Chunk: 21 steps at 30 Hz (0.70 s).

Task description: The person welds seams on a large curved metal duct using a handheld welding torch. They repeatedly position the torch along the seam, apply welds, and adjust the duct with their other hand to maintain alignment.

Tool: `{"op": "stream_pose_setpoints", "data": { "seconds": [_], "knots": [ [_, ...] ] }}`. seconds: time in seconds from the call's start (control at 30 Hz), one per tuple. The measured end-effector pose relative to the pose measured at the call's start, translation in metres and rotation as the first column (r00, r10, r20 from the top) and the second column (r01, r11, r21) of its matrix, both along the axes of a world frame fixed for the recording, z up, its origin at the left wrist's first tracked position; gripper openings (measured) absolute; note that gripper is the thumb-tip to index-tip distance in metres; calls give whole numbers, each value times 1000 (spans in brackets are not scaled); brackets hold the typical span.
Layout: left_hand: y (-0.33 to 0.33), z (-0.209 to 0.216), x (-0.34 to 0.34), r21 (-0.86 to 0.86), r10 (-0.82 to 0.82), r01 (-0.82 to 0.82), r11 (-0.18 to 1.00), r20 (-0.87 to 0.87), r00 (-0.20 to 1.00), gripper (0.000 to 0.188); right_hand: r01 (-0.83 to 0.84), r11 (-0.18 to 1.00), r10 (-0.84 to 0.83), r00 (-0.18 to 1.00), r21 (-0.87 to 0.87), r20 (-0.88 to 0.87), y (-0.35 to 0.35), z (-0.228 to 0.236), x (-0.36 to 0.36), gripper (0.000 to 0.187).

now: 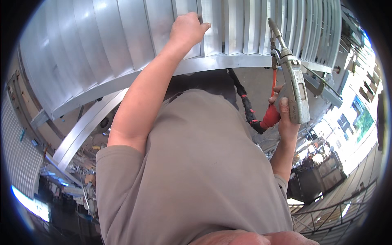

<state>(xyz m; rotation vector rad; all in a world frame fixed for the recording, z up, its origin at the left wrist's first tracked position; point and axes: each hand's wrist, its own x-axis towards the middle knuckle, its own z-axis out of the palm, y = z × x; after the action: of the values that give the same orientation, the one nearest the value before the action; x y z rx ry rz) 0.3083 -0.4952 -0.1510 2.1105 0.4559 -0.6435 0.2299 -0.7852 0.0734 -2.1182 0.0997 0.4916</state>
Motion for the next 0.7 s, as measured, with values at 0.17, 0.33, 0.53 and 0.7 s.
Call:
{"op": "stream_pose_setpoints", "data": {
  "seconds": [0.17, 0.33, 0.53, 0.7],
  "knots": [
    [-22, -3, 5, 217, 28, -33, 976, 29, 999, 47, -124, 980, 143, 983, 156, -115, -61, -25, 44, 42],
    [-20, 4, 12, 198, 29, -28, 980, -4, 1000, 53, -202, 977, 210, 967, 64, -145, -118, -55, 76, 40],
    [-15, 9, 23, 22, 52, -49, 999, -194, 980, 58, -233, 964, 253, 951, 129, -176, -174, -75, 90, 36],
    [-15, 15, 24, -18, 69, -74, 997, -188, 980, 46, -235, 966, 249, 959, 109, -136, -159, -72, 89, 36]
  ]
}}
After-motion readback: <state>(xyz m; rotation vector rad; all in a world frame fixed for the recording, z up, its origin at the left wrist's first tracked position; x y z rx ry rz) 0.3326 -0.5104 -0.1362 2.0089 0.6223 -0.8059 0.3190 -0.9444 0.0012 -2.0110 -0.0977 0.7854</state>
